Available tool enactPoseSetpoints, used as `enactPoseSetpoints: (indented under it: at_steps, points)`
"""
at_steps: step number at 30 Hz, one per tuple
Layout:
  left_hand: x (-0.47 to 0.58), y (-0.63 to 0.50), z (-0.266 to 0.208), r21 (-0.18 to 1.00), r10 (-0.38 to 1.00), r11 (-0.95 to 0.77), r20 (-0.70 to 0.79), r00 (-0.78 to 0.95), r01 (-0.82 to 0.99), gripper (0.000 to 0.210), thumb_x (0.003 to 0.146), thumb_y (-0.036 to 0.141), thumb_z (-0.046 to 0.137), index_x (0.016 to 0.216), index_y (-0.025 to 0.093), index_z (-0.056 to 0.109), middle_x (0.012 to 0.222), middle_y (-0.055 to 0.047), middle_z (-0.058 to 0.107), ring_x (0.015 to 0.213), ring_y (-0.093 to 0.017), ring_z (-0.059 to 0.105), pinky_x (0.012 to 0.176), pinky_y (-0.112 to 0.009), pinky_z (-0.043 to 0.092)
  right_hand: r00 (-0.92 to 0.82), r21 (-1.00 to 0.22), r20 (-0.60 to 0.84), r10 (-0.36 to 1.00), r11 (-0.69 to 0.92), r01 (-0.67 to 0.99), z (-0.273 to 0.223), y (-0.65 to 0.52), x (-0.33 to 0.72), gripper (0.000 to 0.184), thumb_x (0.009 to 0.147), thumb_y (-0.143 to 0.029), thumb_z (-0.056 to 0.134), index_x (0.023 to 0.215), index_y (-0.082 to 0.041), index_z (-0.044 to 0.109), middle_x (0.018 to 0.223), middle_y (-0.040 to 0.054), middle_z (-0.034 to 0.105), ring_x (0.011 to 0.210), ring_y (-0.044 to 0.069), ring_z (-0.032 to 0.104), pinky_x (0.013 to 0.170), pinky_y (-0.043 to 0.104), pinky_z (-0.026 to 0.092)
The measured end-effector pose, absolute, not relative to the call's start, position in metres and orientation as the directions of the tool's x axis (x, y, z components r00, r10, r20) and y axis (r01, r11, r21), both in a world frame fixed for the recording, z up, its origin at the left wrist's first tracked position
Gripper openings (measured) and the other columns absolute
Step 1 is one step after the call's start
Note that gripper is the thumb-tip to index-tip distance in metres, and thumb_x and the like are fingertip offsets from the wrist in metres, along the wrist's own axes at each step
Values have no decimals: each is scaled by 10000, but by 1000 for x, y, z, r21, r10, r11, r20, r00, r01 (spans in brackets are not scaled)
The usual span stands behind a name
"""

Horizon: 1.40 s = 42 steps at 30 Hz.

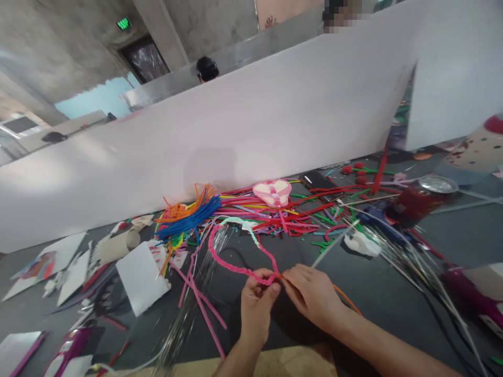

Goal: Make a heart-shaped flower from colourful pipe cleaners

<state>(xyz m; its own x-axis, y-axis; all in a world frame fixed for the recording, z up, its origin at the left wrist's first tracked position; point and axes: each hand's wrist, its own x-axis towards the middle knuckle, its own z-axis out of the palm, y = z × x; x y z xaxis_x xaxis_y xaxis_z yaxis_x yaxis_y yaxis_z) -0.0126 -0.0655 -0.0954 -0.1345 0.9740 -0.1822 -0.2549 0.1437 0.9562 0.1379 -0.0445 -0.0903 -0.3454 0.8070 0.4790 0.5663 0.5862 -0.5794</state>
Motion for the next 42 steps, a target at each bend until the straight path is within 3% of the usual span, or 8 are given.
enactPoseSetpoints:
  at_steps: [9, 12, 24, 29, 32, 37, 40, 42]
  points:
    - [-12, -62, -94, 967, 959, 154, -196, -204, -204, 415, 658, 249, 751, 1028, 199, 570, 774, 9, 634, 698, -121, 588, 700, -233, 459, -423, -414, 507, 751, 643, 644, -91, -47, 131, 238, 884, -153, 416, 680, -175, 538, 572, 18, 548, 556, 133, 452, 550, 272, 253]
    - [-13, -61, -90, 977, 964, 162, -187, -191, -136, 323, 687, 271, 723, 969, 160, 612, 743, -2, 622, 679, -120, 567, 679, -223, 450, -439, -380, 506, 743, 649, 660, -92, -48, 131, 245, 886, -153, 417, 674, -172, 537, 571, 18, 544, 562, 135, 446, 557, 279, 244]
    - [-15, -59, -88, 976, 973, 189, -201, -117, -107, 169, 715, 264, 693, 821, 144, 638, 707, -6, 609, 665, -121, 547, 660, -221, 441, -471, -450, 503, 725, 685, 573, -91, -38, 142, 239, 928, -214, 424, 787, -185, 614, 693, 37, 622, 643, 144, 501, 619, 284, 316]
    - [-15, -59, -86, 953, 971, 210, -230, -68, -219, 147, 702, 240, 706, 781, 143, 629, 695, 3, 595, 647, -107, 542, 646, -213, 441, -381, -867, 196, 903, 341, 364, -86, -39, 142, 190, 903, -230, 439, 789, -194, 587, 736, 20, 612, 687, 140, 535, 636, 251, 381]
    - [-16, -60, -85, 933, 972, 192, -223, -68, -305, 155, 679, 221, 728, 760, 143, 622, 698, 5, 592, 653, -106, 539, 646, -215, 445, -419, -992, -43, 907, 10, 124, -88, -40, 139, 260, 886, -385, 473, 747, -185, 564, 672, -6, 575, 624, 124, 512, 594, 238, 391]
    - [-18, -62, -84, 887, 975, 204, -221, 7, -414, 174, 652, 196, 753, 750, 147, 617, 685, 12, 605, 607, -96, 547, 617, -217, 445, -638, -834, -264, 724, -503, -227, -94, -45, 130, 456, 778, -602, 540, 740, -148, 537, 600, -6, 570, 485, 83, 476, 506, 212, 359]
    - [-19, -61, -83, 845, 971, 234, -229, 71, -481, 227, 616, 194, 781, 749, 149, 602, 671, 21, 599, 577, -88, 543, 593, -214, 440, -650, -741, -243, 720, -570, -355, -94, -49, 125, 438, 741, -578, 610, 716, -149, 527, 528, -43, 502, 429, 57, 393, 461, 193, 304]
    - [-18, -60, -82, 821, 968, 242, -240, 72, -518, 263, 599, 196, 794, 760, 153, 590, 659, 28, 590, 580, -85, 544, 592, -209, 439, -586, -786, -211, 782, -492, -374, -92, -50, 125, 424, 749, -554, 620, 672, -152, 509, 515, -57, 466, 441, 49, 354, 459, 187, 272]
